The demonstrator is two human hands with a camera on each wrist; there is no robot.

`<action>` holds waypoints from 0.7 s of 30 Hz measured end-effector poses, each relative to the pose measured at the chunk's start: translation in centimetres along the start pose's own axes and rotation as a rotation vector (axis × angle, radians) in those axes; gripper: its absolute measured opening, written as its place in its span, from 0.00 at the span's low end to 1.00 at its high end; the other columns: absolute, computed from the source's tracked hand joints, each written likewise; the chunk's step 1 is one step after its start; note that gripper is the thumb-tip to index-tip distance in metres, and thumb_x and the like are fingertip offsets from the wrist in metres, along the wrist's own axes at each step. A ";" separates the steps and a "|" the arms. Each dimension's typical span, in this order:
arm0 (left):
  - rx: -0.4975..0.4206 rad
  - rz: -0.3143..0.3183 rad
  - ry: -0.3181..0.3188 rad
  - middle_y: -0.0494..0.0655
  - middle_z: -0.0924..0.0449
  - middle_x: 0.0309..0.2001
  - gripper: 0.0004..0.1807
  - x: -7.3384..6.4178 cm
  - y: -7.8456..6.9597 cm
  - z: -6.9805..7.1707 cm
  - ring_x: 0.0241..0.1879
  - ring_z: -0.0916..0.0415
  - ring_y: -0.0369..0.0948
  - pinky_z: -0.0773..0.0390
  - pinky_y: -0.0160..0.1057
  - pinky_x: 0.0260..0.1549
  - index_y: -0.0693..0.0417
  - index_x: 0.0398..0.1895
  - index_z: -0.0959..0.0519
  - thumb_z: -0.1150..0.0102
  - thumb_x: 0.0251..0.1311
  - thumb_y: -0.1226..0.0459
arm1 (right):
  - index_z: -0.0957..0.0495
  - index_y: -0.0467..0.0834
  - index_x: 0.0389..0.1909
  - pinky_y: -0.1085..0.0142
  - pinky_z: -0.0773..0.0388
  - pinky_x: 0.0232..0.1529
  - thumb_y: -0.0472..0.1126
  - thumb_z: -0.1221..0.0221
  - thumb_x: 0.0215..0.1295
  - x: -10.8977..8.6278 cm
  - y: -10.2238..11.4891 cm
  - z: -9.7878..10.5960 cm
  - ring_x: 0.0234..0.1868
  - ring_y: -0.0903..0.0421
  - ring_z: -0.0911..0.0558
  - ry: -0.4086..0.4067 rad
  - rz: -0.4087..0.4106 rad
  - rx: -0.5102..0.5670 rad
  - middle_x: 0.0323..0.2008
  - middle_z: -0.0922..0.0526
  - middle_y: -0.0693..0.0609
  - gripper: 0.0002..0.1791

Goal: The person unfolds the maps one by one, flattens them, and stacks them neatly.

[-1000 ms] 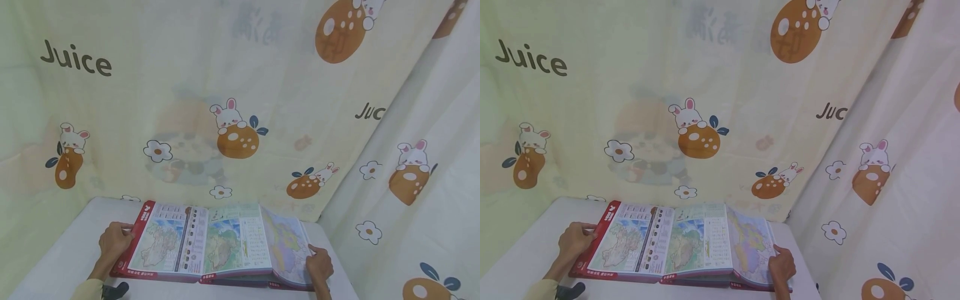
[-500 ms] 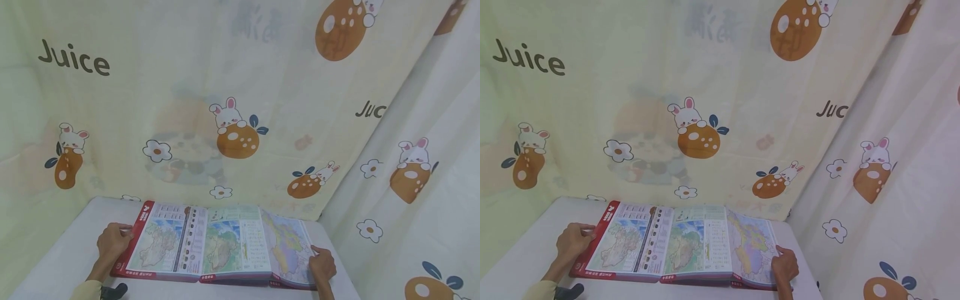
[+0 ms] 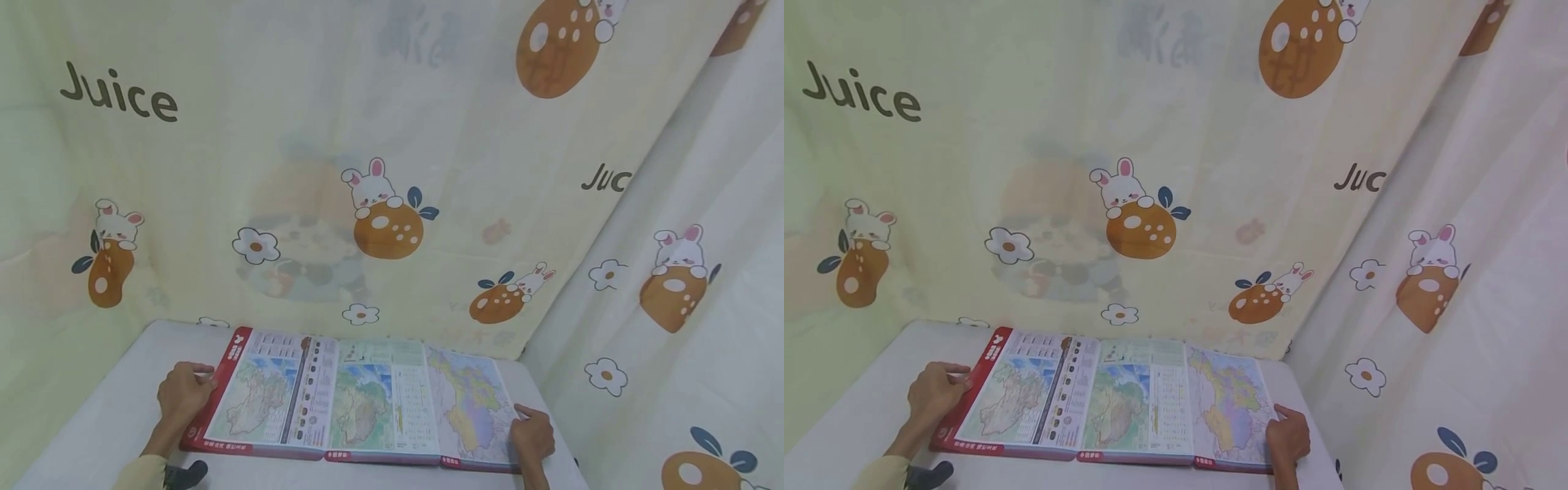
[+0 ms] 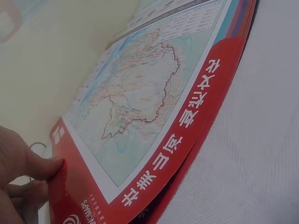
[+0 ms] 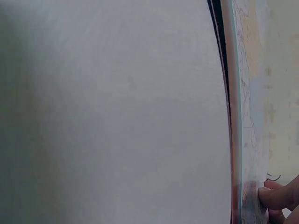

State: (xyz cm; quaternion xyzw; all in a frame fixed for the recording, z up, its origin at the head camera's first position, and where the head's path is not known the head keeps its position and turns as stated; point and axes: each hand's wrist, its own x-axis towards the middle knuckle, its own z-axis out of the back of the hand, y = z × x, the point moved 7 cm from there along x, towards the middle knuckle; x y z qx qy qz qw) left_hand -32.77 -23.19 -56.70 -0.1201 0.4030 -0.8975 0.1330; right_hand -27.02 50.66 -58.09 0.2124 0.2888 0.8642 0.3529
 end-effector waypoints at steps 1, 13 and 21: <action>-0.005 0.013 -0.004 0.77 0.13 0.49 0.21 -0.1 0.1 0.0 0.39 0.12 0.66 0.18 0.55 0.37 0.78 0.57 0.18 0.31 0.66 0.69 | 0.12 0.37 0.56 0.52 0.31 0.34 0.28 0.44 0.53 0.0 -0.1 0.0 0.34 0.36 0.16 0.000 0.001 0.004 0.39 0.10 0.31 0.28; 0.005 0.039 -0.070 0.82 0.19 0.57 0.24 -0.4 -0.4 0.4 0.46 0.16 0.72 0.19 0.64 0.47 0.80 0.58 0.21 0.32 0.62 0.71 | 0.13 0.33 0.54 0.49 0.29 0.41 0.28 0.45 0.54 0.1 -0.2 0.0 0.46 0.30 0.16 -0.017 -0.030 0.051 0.49 0.12 0.28 0.26; 0.010 0.114 -0.081 0.82 0.20 0.54 0.25 -0.4 -0.4 0.4 0.51 0.21 0.74 0.23 0.68 0.52 0.83 0.57 0.23 0.30 0.60 0.73 | 0.15 0.32 0.57 0.39 0.28 0.57 0.27 0.44 0.55 -0.1 -0.3 0.1 0.56 0.28 0.19 -0.026 -0.127 0.021 0.57 0.14 0.28 0.26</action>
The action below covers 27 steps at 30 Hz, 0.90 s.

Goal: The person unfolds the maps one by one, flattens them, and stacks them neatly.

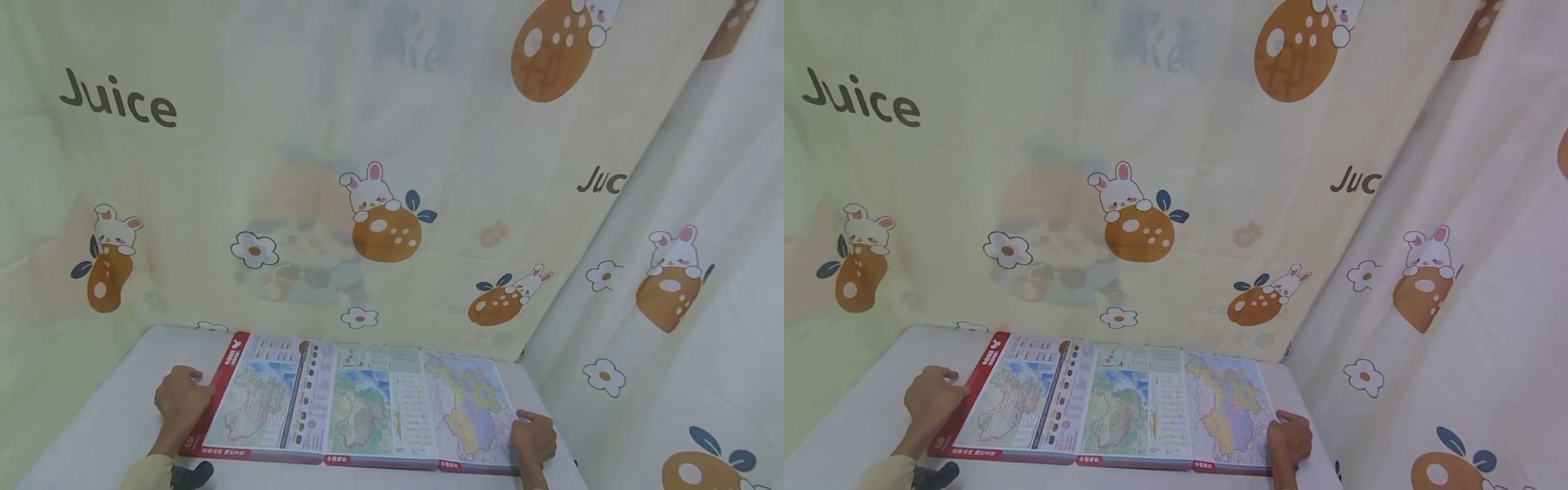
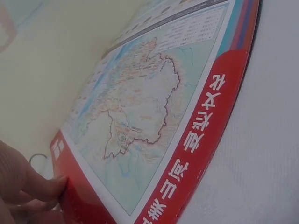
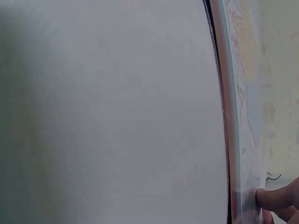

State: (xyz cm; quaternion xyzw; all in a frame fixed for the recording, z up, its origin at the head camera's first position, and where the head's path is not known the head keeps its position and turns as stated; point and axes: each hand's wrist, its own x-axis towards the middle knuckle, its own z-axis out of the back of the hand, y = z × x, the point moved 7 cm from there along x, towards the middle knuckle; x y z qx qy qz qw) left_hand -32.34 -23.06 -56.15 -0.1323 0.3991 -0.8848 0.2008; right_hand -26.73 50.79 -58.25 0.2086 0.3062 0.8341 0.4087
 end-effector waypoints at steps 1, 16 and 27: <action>-0.001 0.010 0.000 0.82 0.20 0.55 0.26 0.0 0.0 -0.1 0.52 0.22 0.74 0.23 0.68 0.53 0.83 0.58 0.23 0.30 0.60 0.73 | 0.15 0.32 0.58 0.38 0.27 0.57 0.28 0.43 0.54 0.0 0.0 0.1 0.56 0.28 0.18 -0.005 -0.008 -0.016 0.57 0.15 0.28 0.27; 0.087 -0.083 -0.049 0.79 0.18 0.54 0.29 -0.6 -1.0 -0.1 0.50 0.28 0.69 0.27 0.64 0.49 0.79 0.64 0.25 0.31 0.66 0.67 | 0.24 0.26 0.64 0.33 0.34 0.58 0.32 0.36 0.59 -0.9 1.1 1.3 0.56 0.25 0.27 -0.051 0.090 -0.073 0.57 0.20 0.22 0.30; 0.093 -0.515 0.026 0.77 0.36 0.76 0.40 -2.6 -9.1 -1.6 0.76 0.42 0.75 0.48 0.80 0.70 0.65 0.81 0.36 0.35 0.73 0.55 | 0.25 0.35 0.74 0.22 0.35 0.64 0.56 0.41 0.81 -8.2 13.7 0.4 0.68 0.19 0.27 0.134 0.702 0.043 0.71 0.24 0.25 0.34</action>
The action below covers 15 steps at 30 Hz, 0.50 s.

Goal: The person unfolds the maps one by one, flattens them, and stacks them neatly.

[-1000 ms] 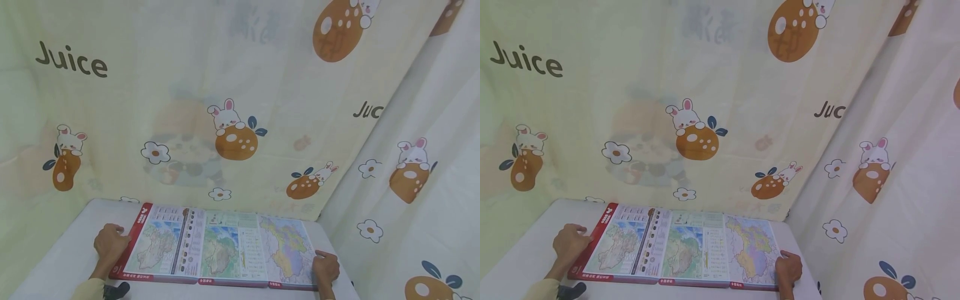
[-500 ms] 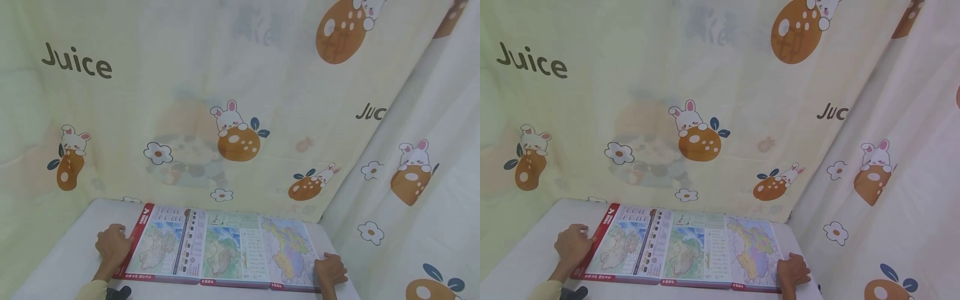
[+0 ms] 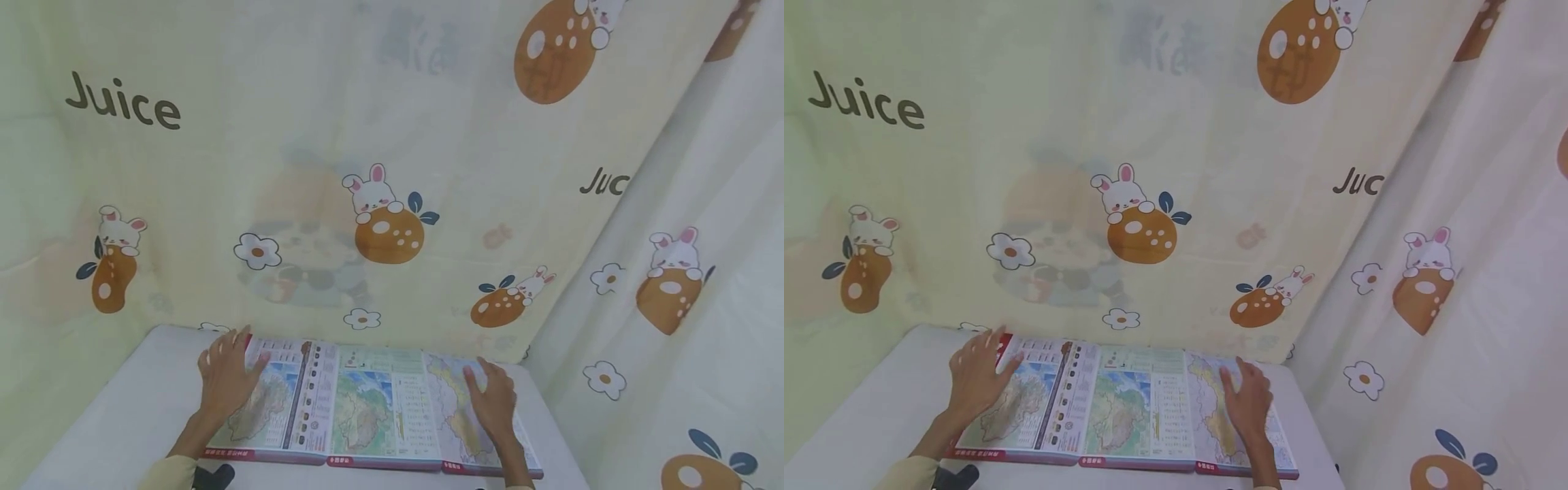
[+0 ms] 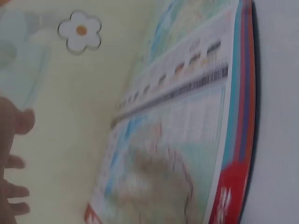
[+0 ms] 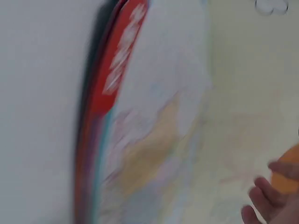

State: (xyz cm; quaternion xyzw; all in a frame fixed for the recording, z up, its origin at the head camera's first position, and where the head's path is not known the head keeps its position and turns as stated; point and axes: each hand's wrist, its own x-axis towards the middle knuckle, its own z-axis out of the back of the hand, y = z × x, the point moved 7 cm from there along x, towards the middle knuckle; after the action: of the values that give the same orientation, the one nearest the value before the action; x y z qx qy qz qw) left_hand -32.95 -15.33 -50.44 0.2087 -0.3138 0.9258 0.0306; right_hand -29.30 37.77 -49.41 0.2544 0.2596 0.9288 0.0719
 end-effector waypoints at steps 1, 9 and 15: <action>0.016 -0.023 0.024 0.76 0.37 0.78 0.42 0.0 -0.7 -0.5 0.77 0.43 0.75 0.49 0.81 0.71 0.62 0.82 0.36 0.34 0.72 0.52 | 0.26 0.36 0.75 0.21 0.35 0.66 0.57 0.41 0.80 0.0 1.9 -0.6 0.71 0.20 0.28 0.057 0.060 0.003 0.72 0.26 0.25 0.35; 0.137 -0.165 0.146 0.76 0.46 0.84 0.54 -0.1 -5.4 -4.4 0.80 0.51 0.84 0.58 0.92 0.67 0.38 0.87 0.39 0.32 0.60 0.33 | 0.44 0.53 0.88 0.09 0.62 0.67 0.68 0.37 0.72 -0.8 10.2 -5.4 0.82 0.11 0.60 0.403 0.288 -0.031 0.84 0.58 0.18 0.51; 0.144 -0.192 0.185 0.73 0.47 0.85 0.54 -0.7 -6.2 -5.6 0.79 0.55 0.86 0.61 0.93 0.66 0.34 0.86 0.37 0.34 0.58 0.30 | 0.48 0.59 0.89 0.09 0.65 0.67 0.73 0.38 0.69 -2.0 11.3 -7.5 0.82 0.12 0.67 0.530 0.289 -0.105 0.86 0.65 0.22 0.55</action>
State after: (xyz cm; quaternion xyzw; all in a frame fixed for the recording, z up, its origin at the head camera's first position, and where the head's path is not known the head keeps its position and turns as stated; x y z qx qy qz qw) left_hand -33.24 -6.99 -51.17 0.1530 -0.2207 0.9541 0.1328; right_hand -31.46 24.25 -49.94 0.0333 0.1822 0.9756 -0.1183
